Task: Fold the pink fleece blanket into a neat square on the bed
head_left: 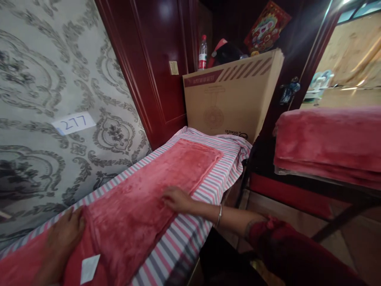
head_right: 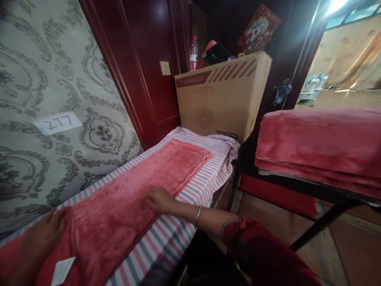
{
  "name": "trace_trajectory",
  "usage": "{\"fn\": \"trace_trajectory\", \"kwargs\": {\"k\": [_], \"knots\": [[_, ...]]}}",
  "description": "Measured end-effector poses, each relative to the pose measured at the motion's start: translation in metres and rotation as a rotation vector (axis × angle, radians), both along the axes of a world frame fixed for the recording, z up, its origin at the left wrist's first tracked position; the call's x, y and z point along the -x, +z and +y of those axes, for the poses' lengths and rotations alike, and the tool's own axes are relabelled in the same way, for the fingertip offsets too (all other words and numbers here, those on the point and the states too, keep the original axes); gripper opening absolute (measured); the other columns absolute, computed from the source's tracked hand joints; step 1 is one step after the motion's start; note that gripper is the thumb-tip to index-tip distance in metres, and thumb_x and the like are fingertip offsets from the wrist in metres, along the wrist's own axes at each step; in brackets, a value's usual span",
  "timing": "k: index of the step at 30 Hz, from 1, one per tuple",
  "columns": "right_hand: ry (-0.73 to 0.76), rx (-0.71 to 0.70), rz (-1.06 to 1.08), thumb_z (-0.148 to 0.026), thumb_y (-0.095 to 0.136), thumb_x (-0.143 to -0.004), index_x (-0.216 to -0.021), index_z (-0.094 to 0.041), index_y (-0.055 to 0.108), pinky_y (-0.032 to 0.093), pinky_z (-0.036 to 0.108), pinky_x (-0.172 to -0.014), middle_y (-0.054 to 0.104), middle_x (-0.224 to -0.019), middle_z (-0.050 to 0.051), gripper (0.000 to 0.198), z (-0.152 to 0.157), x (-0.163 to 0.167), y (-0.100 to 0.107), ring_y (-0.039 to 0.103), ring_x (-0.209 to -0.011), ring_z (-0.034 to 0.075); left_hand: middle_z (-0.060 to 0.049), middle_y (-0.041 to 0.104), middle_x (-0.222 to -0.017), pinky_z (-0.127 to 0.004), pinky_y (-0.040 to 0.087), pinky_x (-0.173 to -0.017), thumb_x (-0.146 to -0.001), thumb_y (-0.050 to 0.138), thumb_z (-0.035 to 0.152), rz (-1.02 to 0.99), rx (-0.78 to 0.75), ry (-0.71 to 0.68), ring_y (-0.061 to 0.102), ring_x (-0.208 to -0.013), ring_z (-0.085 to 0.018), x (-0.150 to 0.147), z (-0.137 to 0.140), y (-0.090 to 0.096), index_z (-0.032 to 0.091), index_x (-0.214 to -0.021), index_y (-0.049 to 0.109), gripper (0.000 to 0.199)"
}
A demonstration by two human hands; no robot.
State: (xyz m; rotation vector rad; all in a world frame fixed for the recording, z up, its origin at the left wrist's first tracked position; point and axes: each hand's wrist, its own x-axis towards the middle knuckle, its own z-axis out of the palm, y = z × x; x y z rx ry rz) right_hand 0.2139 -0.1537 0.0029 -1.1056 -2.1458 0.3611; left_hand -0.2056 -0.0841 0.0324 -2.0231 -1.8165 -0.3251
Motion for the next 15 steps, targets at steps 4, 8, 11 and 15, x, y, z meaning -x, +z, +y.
{"fn": "trace_trajectory", "kwargs": {"k": [4,8,11,15], "knots": [[-0.488,0.096,-0.03,-0.008,0.057,-0.089,-0.115,-0.018,0.073,0.044,0.029,-0.105,0.073,-0.122,0.008,0.032,0.044,-0.095,0.017,0.063,-0.117,0.018,-0.018,0.073,-0.117,-0.049,0.053,-0.1,-0.096,0.023,0.032,0.083,0.088,-0.123,0.07,-0.108,-0.032,-0.033,0.003,0.014,0.014,-0.105,0.071,0.051],[-0.835,0.169,-0.055,-0.012,0.045,-0.094,-0.131,-0.013,0.065,0.038,0.039,-0.113,0.061,-0.14,0.016,0.042,0.069,-0.188,0.03,0.052,-0.132,0.026,-0.015,0.066,-0.139,-0.046,0.045,-0.114,-0.094,0.037,0.04,-0.001,0.228,-0.332,0.059,-0.132,-0.03,-0.094,-0.001,0.002,0.014,-0.127,0.068,0.053],[-1.04,0.288,-0.089,-0.021,0.043,-0.098,-0.137,-0.015,0.062,0.044,0.042,-0.105,0.057,-0.142,0.019,0.045,0.078,-0.237,0.025,0.051,-0.132,0.031,-0.013,0.051,-0.155,-0.052,0.037,-0.119,-0.094,0.042,0.044,0.006,0.264,-0.459,0.044,-0.146,-0.031,-0.133,-0.014,-0.021,0.018,-0.144,0.058,0.058],[-1.087,0.438,-0.168,-0.034,0.049,-0.097,-0.127,-0.017,0.069,0.049,0.036,-0.093,0.067,-0.127,0.018,0.039,0.09,-0.272,0.012,0.061,-0.119,0.029,-0.012,0.044,-0.16,-0.056,0.034,-0.12,-0.097,0.04,0.047,-0.012,0.243,-0.497,0.038,-0.15,-0.031,-0.148,-0.028,-0.047,0.022,-0.153,0.048,0.061]]}}
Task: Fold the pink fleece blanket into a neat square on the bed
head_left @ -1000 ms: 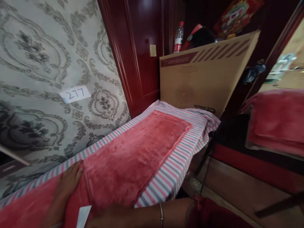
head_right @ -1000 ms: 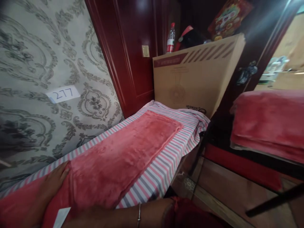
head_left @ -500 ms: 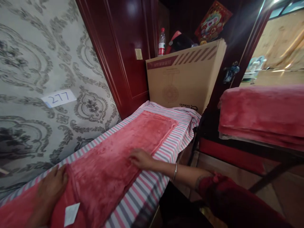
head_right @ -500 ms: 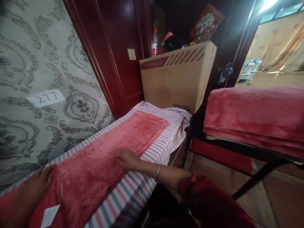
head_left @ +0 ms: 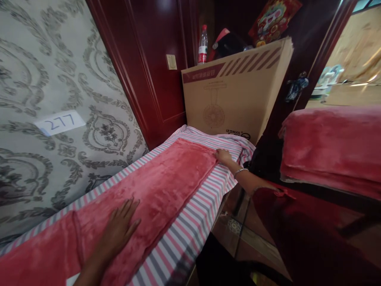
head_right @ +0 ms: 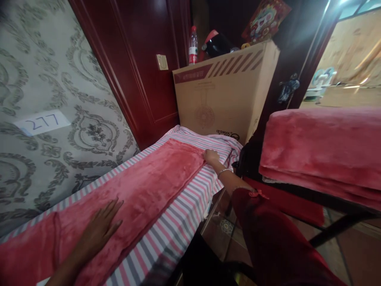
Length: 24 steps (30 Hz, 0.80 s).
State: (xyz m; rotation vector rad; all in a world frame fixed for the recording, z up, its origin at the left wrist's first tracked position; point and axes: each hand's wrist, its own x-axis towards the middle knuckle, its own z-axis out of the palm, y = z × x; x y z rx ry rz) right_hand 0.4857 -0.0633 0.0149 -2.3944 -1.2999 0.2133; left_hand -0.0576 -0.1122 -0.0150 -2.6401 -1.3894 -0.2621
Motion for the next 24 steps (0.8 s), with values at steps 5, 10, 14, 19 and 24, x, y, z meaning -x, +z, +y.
{"fn": "trace_trajectory", "kwargs": {"k": [5,10,14,19,24], "knots": [[0.075,0.07,-0.022,-0.036,0.061,-0.093,-0.119,-0.013,0.071,0.047,0.026,-0.087,0.07,-0.123,0.017,0.036,0.017,-0.021,-0.007,0.065,-0.111,0.024,-0.011,0.043,-0.161,-0.054,0.034,-0.12,-0.098,0.042,0.05,0.0,-0.041,-0.028,0.039,-0.149,-0.031,0.007,-0.001,-0.01,0.024,-0.155,0.046,0.063],[0.075,0.042,-0.065,-0.029,0.055,-0.097,-0.124,-0.013,0.066,0.045,0.024,-0.087,0.067,-0.13,0.018,0.034,0.019,-0.038,-0.015,0.063,-0.116,0.024,-0.011,0.04,-0.162,-0.058,0.034,-0.12,-0.097,0.043,0.051,0.03,-0.045,-0.02,0.037,-0.15,-0.033,0.008,0.0,-0.011,0.024,-0.156,0.043,0.065],[0.07,0.047,-0.074,-0.032,0.054,-0.098,-0.126,-0.014,0.066,0.045,0.026,-0.086,0.067,-0.129,0.017,0.035,0.017,-0.043,-0.023,0.064,-0.114,0.024,-0.012,0.038,-0.164,-0.058,0.034,-0.119,-0.097,0.044,0.049,0.039,-0.024,-0.03,0.035,-0.151,-0.033,0.006,-0.002,-0.008,0.025,-0.157,0.041,0.065],[0.094,0.055,-0.08,-0.033,0.056,-0.098,-0.126,-0.014,0.067,0.045,0.026,-0.088,0.067,-0.131,0.016,0.036,0.017,-0.045,-0.023,0.063,-0.118,0.025,-0.012,0.037,-0.164,-0.059,0.031,-0.12,-0.097,0.046,0.049,0.034,0.006,-0.019,0.034,-0.152,-0.033,0.003,-0.004,-0.006,0.025,-0.158,0.04,0.066],[0.088,0.066,-0.083,-0.033,0.056,-0.098,-0.126,-0.012,0.067,0.047,0.029,-0.086,0.067,-0.13,0.019,0.037,0.015,-0.04,-0.024,0.065,-0.117,0.028,-0.012,0.039,-0.163,-0.058,0.029,-0.121,-0.098,0.046,0.047,0.017,0.031,-0.007,0.035,-0.151,-0.032,0.001,-0.009,-0.005,0.025,-0.158,0.039,0.065]]}}
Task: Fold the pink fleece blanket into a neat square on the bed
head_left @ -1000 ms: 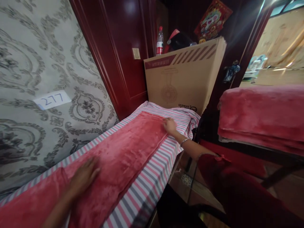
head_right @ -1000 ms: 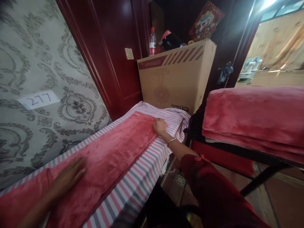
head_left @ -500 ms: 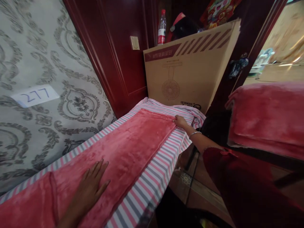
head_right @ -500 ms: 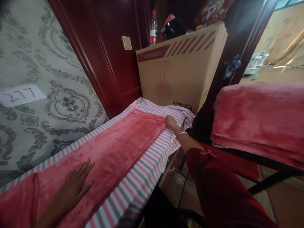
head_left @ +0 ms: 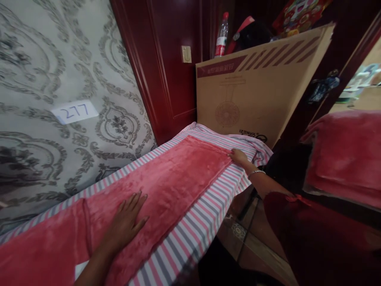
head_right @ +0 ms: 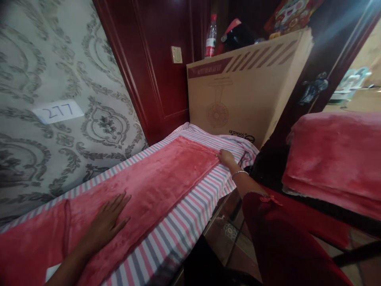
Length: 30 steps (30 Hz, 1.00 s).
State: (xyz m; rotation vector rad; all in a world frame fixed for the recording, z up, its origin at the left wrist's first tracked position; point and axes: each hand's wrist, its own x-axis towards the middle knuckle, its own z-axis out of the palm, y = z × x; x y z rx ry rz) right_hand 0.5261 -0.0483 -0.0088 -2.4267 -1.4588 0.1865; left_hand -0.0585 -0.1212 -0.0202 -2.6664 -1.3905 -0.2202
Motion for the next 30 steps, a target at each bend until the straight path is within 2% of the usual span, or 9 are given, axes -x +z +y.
{"fn": "trace_trajectory", "kwargs": {"k": [2,6,11,16,20,25,30], "knots": [[-0.003,-0.004,0.003,-0.032,0.056,-0.097,-0.124,-0.013,0.068,0.048,0.03,-0.085,0.069,-0.126,0.019,0.035,-0.001,0.002,0.0,0.066,-0.114,0.028,-0.013,0.039,-0.163,-0.056,0.029,-0.122,-0.098,0.046,0.048,-0.021,-0.017,-0.013,0.036,-0.151,-0.031,0.0,-0.002,0.0,0.025,-0.16,0.035,0.067],[0.007,-0.02,0.025,-0.032,0.056,-0.097,-0.121,-0.014,0.071,0.048,0.031,-0.086,0.07,-0.123,0.02,0.034,-0.004,0.003,0.002,0.066,-0.114,0.028,-0.018,0.028,-0.167,-0.056,0.025,-0.123,-0.096,0.047,0.053,-0.068,-0.107,-0.001,0.029,-0.154,-0.033,-0.001,-0.005,-0.001,0.016,-0.163,0.023,0.08],[0.045,-0.024,0.093,-0.033,0.056,-0.097,-0.122,-0.009,0.071,0.047,0.028,-0.087,0.069,-0.126,0.021,0.038,-0.004,0.0,0.007,0.065,-0.114,0.027,-0.019,0.036,-0.163,-0.063,0.028,-0.119,-0.097,0.047,0.052,-0.011,-0.03,0.053,0.033,-0.151,-0.037,-0.003,-0.007,0.001,0.021,-0.157,0.041,0.068],[0.08,-0.011,0.198,-0.042,0.052,-0.099,-0.11,-0.008,0.075,0.047,0.025,-0.079,0.075,-0.111,0.017,0.042,0.011,-0.003,0.012,0.07,-0.098,0.022,-0.018,0.036,-0.164,-0.062,0.029,-0.12,-0.096,0.05,0.051,-0.022,-0.037,0.045,0.033,-0.151,-0.037,-0.002,-0.007,0.001,0.024,-0.156,0.043,0.066],[0.042,-0.035,0.259,-0.037,0.071,-0.085,-0.101,-0.008,0.077,0.049,0.028,-0.079,0.075,-0.105,0.019,0.034,0.023,-0.008,0.012,0.07,-0.095,0.026,-0.018,0.036,-0.164,-0.062,0.03,-0.119,-0.096,0.049,0.051,-0.019,-0.049,0.047,0.034,-0.151,-0.037,0.0,-0.006,-0.002,0.024,-0.156,0.043,0.066],[-0.033,-0.154,0.427,-0.038,0.078,-0.077,-0.087,-0.009,0.074,0.051,0.03,-0.076,0.073,-0.086,0.017,0.031,0.023,-0.017,0.008,0.068,-0.087,0.026,-0.017,0.037,-0.163,-0.061,0.032,-0.118,-0.096,0.05,0.052,-0.015,-0.068,0.049,0.036,-0.15,-0.037,0.001,-0.005,-0.002,0.024,-0.156,0.044,0.066],[-0.086,-0.385,0.712,-0.047,0.07,-0.082,-0.087,-0.013,0.069,0.053,0.03,-0.064,0.065,-0.068,0.007,0.035,0.013,-0.006,-0.006,0.063,-0.066,0.02,-0.018,0.037,-0.163,-0.062,0.031,-0.118,-0.096,0.048,0.052,-0.013,-0.045,0.061,0.035,-0.151,-0.038,-0.001,-0.005,0.0,0.023,-0.156,0.044,0.067]]}}
